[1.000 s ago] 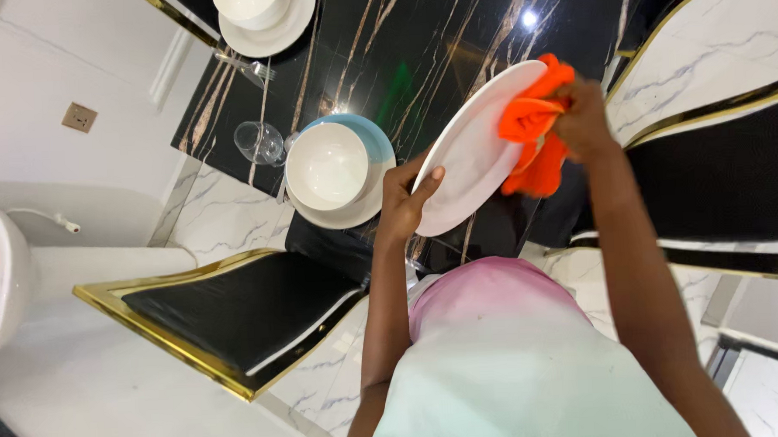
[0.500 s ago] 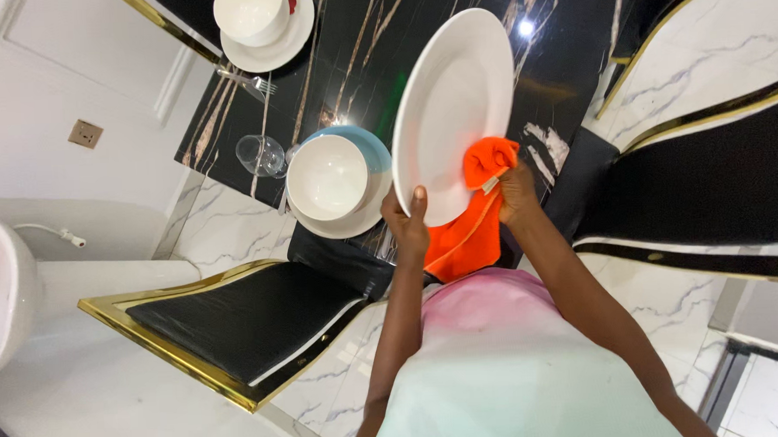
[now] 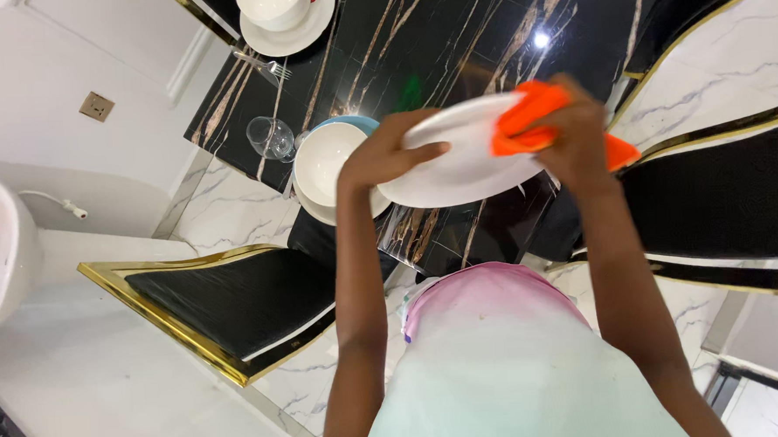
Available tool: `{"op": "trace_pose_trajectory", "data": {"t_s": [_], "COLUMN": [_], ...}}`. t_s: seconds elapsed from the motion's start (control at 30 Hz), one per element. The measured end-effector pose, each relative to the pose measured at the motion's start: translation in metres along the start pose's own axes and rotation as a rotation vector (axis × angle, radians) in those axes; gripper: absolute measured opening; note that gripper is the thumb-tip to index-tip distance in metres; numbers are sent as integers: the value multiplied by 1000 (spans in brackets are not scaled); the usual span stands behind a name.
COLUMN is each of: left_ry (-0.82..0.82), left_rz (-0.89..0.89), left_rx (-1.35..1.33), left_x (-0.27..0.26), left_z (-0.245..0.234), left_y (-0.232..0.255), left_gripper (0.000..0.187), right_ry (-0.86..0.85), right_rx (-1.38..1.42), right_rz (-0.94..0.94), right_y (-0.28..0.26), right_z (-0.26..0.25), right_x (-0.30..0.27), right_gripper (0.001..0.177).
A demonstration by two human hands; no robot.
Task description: The person takes a white plate from a drying rack, carries it to a table, and wipes the front and back of the plate with an orange cloth.
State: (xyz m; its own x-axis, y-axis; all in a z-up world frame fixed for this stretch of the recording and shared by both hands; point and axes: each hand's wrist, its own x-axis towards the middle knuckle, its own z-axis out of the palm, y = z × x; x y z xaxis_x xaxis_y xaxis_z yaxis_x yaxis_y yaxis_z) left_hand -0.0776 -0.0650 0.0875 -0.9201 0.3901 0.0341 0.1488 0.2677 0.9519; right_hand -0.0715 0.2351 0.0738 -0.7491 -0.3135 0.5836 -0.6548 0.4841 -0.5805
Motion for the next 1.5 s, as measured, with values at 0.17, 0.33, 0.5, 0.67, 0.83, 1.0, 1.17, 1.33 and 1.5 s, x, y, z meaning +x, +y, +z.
{"op": "trace_pose_trajectory", "data": {"t_s": [0.17, 0.33, 0.5, 0.67, 0.83, 1.0, 1.17, 1.33, 1.5], "left_ry": [-66, 90, 209, 469, 597, 696, 754, 818, 873], "left_rz": [75, 40, -43, -159, -156, -188, -117, -88, -36], "left_rx": [629, 550, 139, -94, -285, -290, -433, -648, -759], "left_x": [18, -12, -52, -68, -73, -78, -76, -60, -41], "left_z": [56, 69, 68, 91, 105, 116, 127, 135, 136], "left_y": [-47, -38, -17, -20, -32, -32, -34, -41, -40], "left_gripper": [27, 33, 34, 33, 29, 30, 28, 24, 19], "right_ry": [-259, -95, 94, 300, 500, 654, 706, 741, 486], "right_rx": [-282, -57, 424, 770, 1073, 1131, 1002, 708, 541], "right_rz": [-196, -169, 191, 495, 694, 841, 808, 909, 848], "right_y": [-23, -1, 48, 91, 92, 102, 109, 74, 27], "right_z": [51, 47, 41, 60, 79, 108, 129, 150, 152], "right_x": [-5, -13, -34, -57, -77, -103, -121, -116, -112], "right_gripper": [15, 33, 29, 25, 27, 25, 33, 52, 51]}}
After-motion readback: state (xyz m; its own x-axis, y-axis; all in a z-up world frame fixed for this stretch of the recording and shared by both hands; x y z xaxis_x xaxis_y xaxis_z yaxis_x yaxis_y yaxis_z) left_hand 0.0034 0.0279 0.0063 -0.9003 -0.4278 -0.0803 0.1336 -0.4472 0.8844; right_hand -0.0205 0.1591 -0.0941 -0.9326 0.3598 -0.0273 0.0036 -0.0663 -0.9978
